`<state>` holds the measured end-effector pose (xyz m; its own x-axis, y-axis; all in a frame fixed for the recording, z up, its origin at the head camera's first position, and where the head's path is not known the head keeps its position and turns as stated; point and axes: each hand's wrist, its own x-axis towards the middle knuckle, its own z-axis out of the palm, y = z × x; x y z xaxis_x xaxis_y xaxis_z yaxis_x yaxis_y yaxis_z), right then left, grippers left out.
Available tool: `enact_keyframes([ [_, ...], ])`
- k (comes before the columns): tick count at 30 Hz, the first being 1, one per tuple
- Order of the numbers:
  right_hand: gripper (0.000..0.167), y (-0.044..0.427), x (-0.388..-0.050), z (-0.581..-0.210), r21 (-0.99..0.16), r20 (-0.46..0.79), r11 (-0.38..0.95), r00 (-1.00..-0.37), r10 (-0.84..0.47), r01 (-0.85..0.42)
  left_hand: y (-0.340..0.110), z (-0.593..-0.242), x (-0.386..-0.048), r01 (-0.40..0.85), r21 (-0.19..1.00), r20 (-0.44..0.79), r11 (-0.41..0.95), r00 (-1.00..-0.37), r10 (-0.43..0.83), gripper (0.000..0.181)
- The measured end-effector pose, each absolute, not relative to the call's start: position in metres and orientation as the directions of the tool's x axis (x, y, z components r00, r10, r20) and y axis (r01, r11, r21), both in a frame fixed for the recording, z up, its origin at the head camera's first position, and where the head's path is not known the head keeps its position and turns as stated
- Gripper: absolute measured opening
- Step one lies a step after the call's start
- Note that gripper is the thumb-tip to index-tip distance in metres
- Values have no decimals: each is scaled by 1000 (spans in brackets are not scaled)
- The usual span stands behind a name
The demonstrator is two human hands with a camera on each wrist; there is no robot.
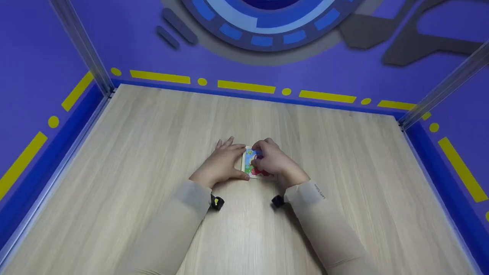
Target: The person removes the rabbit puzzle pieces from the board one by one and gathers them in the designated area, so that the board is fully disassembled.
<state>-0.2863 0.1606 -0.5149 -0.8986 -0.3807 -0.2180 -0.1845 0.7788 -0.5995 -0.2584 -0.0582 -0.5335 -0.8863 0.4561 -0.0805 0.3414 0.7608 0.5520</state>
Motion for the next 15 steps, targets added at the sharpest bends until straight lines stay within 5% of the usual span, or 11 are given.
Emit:
enact_keyframes([
  [15, 41, 153, -283, -519, -642, -171, 757, -941, -291, -118, -58, -535, -259, 342, 553, -77, 760, -887, 455, 102],
])
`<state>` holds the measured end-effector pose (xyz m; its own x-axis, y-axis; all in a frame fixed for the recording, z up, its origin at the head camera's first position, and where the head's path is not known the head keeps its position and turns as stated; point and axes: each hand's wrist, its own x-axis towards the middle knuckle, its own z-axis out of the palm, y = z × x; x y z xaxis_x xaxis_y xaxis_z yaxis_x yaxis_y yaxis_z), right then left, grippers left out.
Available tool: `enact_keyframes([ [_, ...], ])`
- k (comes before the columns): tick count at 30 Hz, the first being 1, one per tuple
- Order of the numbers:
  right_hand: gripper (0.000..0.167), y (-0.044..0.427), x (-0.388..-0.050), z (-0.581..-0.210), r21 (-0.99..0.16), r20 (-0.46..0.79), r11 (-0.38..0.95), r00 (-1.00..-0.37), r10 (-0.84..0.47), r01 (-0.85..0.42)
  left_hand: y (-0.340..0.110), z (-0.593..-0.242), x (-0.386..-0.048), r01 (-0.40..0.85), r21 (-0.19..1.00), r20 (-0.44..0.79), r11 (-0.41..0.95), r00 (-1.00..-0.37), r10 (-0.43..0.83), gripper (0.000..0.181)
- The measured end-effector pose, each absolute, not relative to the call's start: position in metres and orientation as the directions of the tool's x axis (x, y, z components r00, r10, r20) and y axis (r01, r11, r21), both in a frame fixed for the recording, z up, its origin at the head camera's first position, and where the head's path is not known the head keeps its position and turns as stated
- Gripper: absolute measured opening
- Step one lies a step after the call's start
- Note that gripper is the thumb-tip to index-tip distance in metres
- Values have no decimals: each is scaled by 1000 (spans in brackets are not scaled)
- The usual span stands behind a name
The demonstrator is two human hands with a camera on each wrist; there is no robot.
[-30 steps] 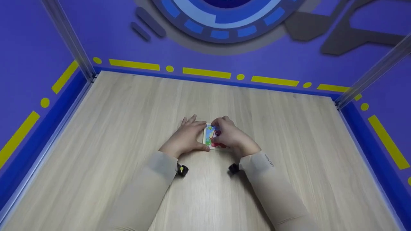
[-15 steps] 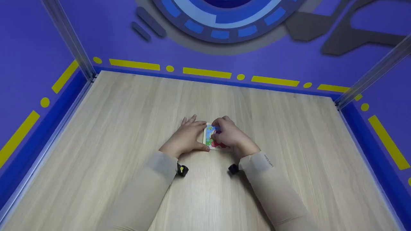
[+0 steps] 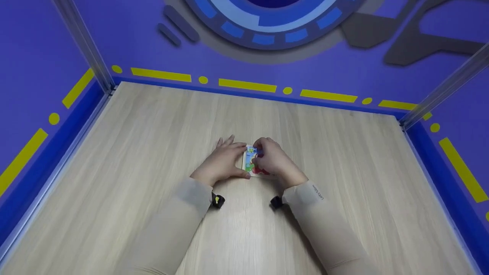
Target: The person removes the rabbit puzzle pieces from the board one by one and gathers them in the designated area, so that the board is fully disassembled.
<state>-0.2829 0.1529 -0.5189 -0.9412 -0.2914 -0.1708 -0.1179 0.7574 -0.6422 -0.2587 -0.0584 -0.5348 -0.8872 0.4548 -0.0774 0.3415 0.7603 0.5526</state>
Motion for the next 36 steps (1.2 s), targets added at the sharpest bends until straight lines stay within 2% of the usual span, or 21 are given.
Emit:
enact_keyframes([
  [6, 40, 155, -289, -520, -735, -198, 677, -944, -264, -35, -59, -533, -260, 341, 555, -79, 759, -887, 456, 100],
  [20, 26, 172, -301, -523, -778, -174, 624, -931, -320, -69, -59, -534, -259, 326, 561, -104, 761, -884, 456, 104],
  [36, 32, 201, -310, -513, -867, -218, 496, -931, -292, 47, -57, -532, -259, 327, 579, -99, 747, -881, 463, 103],
])
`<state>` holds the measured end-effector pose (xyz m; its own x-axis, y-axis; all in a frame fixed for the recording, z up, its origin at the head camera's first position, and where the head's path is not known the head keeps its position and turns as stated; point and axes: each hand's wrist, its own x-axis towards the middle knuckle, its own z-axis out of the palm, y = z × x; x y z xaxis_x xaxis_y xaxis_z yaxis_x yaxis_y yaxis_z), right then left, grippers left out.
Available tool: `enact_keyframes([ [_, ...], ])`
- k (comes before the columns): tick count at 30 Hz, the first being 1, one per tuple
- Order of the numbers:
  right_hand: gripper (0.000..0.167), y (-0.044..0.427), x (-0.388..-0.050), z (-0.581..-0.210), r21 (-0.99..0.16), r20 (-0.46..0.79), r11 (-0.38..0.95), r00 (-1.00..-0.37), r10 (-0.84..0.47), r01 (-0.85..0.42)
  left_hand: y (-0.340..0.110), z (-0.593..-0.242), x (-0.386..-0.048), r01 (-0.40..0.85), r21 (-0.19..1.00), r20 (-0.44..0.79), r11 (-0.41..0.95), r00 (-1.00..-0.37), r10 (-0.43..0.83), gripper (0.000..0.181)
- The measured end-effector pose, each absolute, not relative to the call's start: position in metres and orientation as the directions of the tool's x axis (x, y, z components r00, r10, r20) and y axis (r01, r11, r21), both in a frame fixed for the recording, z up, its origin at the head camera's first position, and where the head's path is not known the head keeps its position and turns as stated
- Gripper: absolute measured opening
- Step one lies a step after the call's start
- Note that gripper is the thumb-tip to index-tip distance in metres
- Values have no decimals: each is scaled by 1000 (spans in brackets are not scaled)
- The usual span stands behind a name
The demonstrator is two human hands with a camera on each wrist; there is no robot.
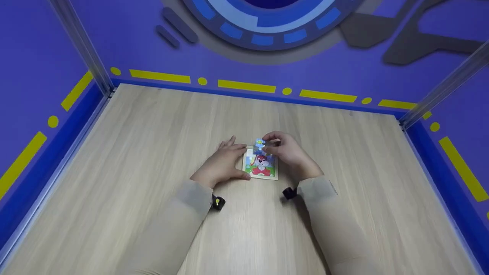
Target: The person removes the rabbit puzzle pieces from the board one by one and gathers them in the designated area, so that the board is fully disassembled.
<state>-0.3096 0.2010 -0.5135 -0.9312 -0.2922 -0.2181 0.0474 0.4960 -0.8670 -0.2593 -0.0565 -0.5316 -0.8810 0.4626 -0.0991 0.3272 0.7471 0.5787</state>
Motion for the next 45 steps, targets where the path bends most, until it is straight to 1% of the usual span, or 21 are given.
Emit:
enact_keyframes([
  [6, 33, 225, -311, -502, -847, -214, 529, -944, -250, 52, -53, -529, -259, 322, 570, -104, 756, -884, 455, 102],
  [11, 33, 252, -313, -500, -804, -207, 594, -954, -219, 38, -51, -529, -256, 319, 564, -119, 761, -881, 458, 100],
  [16, 38, 276, -313, -501, -787, -148, 617, -969, -197, -5, -53, -529, -256, 312, 557, -125, 770, -885, 449, 100],
  [19, 39, 285, -311, -504, -787, -137, 617, -975, -175, 0, -53, -531, -255, 315, 552, -126, 772, -884, 451, 100],
  [26, 41, 295, -314, -512, -733, -123, 680, -981, -153, -14, -52, -531, -253, 313, 558, -128, 769, -883, 452, 97],
  [33, 40, 299, -317, -518, -705, -164, 708, -981, -102, 44, -54, -527, -254, 320, 560, -136, 765, -875, 465, 98],
  [41, 41, 303, -319, -523, -688, -150, 725, -981, -119, 17, -57, -527, -254, 325, 566, -145, 758, -866, 479, 100],
  [45, 42, 304, -319, -523, -693, -157, 721, -979, -127, 18, -58, -528, -254, 324, 576, -136, 750, -867, 479, 95],
])
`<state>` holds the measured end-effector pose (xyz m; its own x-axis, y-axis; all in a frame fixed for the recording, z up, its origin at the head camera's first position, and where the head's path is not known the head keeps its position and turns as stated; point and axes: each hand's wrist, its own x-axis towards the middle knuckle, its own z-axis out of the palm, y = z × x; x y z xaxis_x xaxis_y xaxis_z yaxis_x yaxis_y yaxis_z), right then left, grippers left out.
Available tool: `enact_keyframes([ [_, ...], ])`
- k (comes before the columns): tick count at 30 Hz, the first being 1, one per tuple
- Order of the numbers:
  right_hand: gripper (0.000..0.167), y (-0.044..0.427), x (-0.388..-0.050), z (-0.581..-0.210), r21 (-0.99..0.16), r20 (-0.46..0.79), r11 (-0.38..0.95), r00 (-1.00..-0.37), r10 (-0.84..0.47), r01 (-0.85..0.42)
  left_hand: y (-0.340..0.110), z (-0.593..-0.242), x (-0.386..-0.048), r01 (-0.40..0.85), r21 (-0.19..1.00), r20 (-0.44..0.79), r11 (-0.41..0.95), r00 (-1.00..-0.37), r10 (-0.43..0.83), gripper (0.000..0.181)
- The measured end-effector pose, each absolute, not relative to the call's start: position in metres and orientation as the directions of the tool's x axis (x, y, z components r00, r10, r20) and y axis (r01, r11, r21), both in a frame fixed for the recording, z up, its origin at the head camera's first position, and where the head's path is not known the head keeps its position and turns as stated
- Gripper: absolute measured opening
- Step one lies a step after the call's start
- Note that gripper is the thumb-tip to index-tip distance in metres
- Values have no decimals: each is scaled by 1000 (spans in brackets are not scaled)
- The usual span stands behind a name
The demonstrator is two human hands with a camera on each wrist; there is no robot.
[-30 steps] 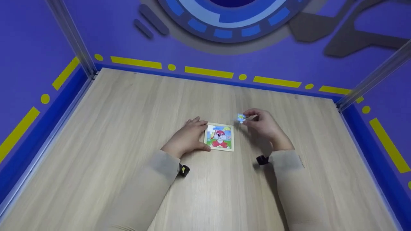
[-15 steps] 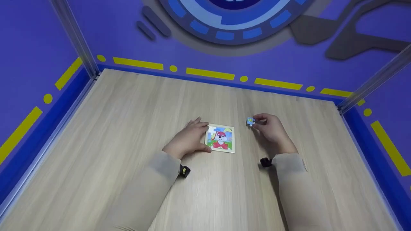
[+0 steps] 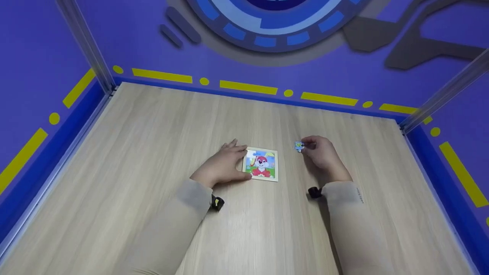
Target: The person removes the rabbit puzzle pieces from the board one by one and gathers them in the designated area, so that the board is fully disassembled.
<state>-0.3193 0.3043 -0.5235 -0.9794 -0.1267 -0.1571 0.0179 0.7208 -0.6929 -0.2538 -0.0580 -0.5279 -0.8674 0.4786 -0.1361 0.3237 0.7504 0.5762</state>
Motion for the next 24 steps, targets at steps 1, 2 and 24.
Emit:
enact_keyframes([
  [1, 42, 305, -319, -524, -697, -159, 717, -979, -127, 20, -58, -528, -254, 324, 577, -134, 750, -868, 478, 94],
  [2, 42, 305, -319, -524, -696, -158, 718, -979, -129, 18, -58, -528, -254, 323, 578, -133, 750, -869, 477, 92],
  [24, 34, 222, -291, -513, -748, -113, 655, -951, -287, -109, -55, -529, -255, 330, 556, -145, 763, -865, 480, 92],
])
